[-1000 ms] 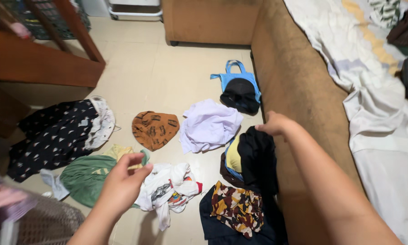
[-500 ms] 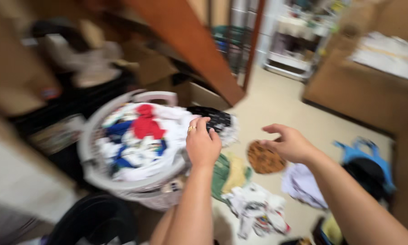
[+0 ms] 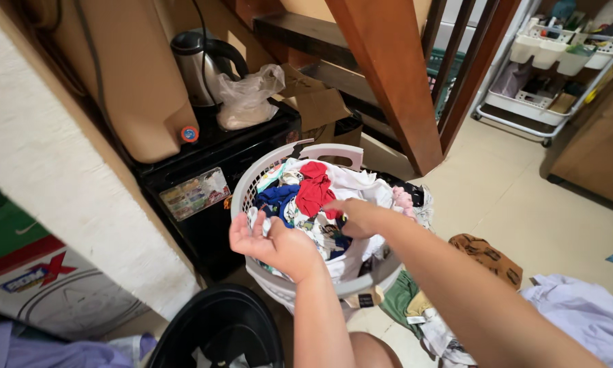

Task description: The person sits on the floor and sorts clothes from a black laundry basket into piles on the floor. They handle various garments including shirts, pants, and underwear, placing them into separate stacks.

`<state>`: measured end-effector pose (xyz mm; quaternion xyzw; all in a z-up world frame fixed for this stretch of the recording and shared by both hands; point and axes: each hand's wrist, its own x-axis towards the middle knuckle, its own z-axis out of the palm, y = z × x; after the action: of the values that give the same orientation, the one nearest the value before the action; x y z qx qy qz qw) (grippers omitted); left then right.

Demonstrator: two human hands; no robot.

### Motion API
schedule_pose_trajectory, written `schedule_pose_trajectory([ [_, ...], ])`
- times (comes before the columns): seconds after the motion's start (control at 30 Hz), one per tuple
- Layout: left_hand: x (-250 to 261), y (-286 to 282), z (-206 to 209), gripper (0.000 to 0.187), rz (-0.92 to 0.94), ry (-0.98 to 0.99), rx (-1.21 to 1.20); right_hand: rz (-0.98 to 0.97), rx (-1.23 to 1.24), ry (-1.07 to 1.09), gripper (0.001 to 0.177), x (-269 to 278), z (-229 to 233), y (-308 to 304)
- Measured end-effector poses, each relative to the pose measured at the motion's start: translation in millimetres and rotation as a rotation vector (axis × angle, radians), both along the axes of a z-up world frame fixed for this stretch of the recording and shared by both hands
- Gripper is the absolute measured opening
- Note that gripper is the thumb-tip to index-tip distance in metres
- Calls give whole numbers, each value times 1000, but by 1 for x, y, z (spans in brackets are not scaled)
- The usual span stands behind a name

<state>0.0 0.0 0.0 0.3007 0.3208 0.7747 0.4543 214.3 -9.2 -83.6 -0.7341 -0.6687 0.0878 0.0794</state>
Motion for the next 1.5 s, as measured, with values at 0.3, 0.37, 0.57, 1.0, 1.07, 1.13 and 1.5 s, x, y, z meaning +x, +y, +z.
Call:
schedule_pose_trajectory([
  [0.3,14,3,-6,51,-183,222,72,-300,87,678,57,-5,24,4],
  [0.37,21,4,-7,53,-264,345,106,-222,329,1020,44,4,57,-26],
  [0.57,57,-26,-13,20,-301,1003,631,-270,822,1441,14,35,160,-172],
  [1.0,150,-174,-19,22,-1923,-492,-189,-940,853,597,19,20,199,-527],
  [1.07,164,-197,-28,17,-1947,-545,-64,-971,885,596,19,20,190,-553],
  [1.13,173,-217,-35,33,-1841,259,129,-1014,915,591,19,21,175,-580],
  [1.5,178,-251,-59,57,-1523,1242,787,-1442,304,-3,59,113,2,-728],
])
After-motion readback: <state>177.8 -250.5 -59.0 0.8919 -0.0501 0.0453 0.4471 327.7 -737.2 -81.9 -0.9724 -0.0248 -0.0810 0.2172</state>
